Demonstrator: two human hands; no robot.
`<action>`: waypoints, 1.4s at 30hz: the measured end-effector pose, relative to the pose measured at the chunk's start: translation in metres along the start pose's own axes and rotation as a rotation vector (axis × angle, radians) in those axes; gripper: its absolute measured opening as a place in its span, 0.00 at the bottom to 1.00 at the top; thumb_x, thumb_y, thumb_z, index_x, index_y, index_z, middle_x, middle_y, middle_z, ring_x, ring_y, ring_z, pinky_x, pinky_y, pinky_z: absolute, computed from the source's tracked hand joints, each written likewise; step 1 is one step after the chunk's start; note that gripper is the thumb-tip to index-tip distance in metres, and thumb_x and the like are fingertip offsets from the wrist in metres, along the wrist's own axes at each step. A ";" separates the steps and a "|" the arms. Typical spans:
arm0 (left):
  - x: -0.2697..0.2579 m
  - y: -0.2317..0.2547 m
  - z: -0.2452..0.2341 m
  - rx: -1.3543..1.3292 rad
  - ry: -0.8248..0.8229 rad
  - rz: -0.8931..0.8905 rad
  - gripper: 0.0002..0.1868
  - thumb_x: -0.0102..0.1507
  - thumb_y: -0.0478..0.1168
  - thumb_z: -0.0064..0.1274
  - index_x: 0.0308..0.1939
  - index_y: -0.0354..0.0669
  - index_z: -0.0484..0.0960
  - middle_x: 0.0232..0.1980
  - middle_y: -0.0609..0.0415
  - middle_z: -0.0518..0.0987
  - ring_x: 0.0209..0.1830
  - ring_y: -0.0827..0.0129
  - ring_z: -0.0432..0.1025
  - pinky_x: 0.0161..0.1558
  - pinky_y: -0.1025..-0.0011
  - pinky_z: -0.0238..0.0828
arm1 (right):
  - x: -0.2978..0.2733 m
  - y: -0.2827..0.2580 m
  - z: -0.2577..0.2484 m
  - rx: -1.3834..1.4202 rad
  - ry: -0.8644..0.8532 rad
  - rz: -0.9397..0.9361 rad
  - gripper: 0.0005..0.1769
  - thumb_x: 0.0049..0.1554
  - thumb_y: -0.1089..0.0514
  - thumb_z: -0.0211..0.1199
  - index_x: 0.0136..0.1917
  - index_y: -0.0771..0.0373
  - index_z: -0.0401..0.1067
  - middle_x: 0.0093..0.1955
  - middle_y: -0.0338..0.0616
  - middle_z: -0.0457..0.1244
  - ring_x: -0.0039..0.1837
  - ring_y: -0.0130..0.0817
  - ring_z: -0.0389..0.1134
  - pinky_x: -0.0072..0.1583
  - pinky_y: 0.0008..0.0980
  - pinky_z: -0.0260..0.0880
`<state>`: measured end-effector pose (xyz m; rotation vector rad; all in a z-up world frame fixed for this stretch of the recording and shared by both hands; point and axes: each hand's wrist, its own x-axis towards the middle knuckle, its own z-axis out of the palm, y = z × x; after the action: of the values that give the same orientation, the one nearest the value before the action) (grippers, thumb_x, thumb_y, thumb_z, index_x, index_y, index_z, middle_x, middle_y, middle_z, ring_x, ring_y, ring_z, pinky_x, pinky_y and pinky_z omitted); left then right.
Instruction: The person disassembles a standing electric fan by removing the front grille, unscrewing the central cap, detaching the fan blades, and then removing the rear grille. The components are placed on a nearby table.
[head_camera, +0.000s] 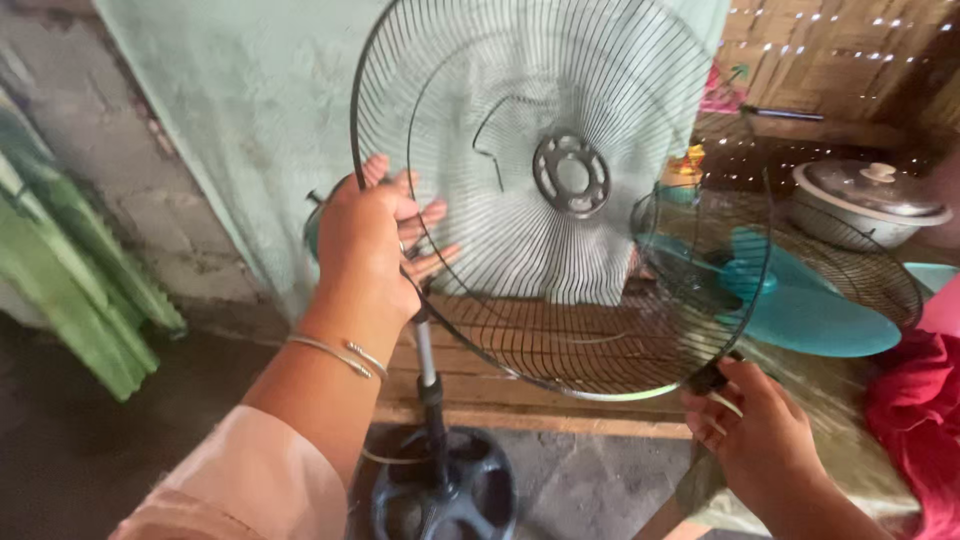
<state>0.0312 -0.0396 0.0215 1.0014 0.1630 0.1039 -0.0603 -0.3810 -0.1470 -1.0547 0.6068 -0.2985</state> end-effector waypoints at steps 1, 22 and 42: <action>0.002 -0.009 0.010 -0.011 0.006 -0.011 0.34 0.54 0.30 0.41 0.66 0.57 0.67 0.60 0.61 0.75 0.49 0.59 0.75 0.46 0.41 0.78 | 0.008 -0.004 -0.009 0.007 -0.013 -0.015 0.12 0.62 0.51 0.57 0.55 0.59 0.68 0.50 0.42 0.66 0.49 0.38 0.67 0.48 0.40 0.66; 0.094 -0.277 0.289 -0.086 0.118 -0.505 0.18 0.67 0.41 0.41 0.59 0.40 0.74 0.65 0.44 0.74 0.59 0.42 0.72 0.56 0.22 0.59 | 0.160 -0.120 -0.230 0.099 0.178 -0.108 0.16 0.58 0.52 0.65 0.59 0.52 0.70 0.49 0.34 0.66 0.48 0.37 0.69 0.45 0.36 0.68; 0.086 -0.335 0.263 0.150 0.087 -0.620 0.35 0.64 0.57 0.51 0.72 0.57 0.58 0.71 0.53 0.64 0.64 0.53 0.67 0.67 0.41 0.64 | 0.174 -0.074 -0.240 -0.319 -0.056 -0.040 0.29 0.53 0.60 0.67 0.68 0.61 0.71 0.48 0.43 0.70 0.46 0.31 0.70 0.47 0.33 0.71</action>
<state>0.1677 -0.4232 -0.1302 1.0563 0.5592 -0.4364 -0.0606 -0.6764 -0.2226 -1.3782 0.5954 -0.2097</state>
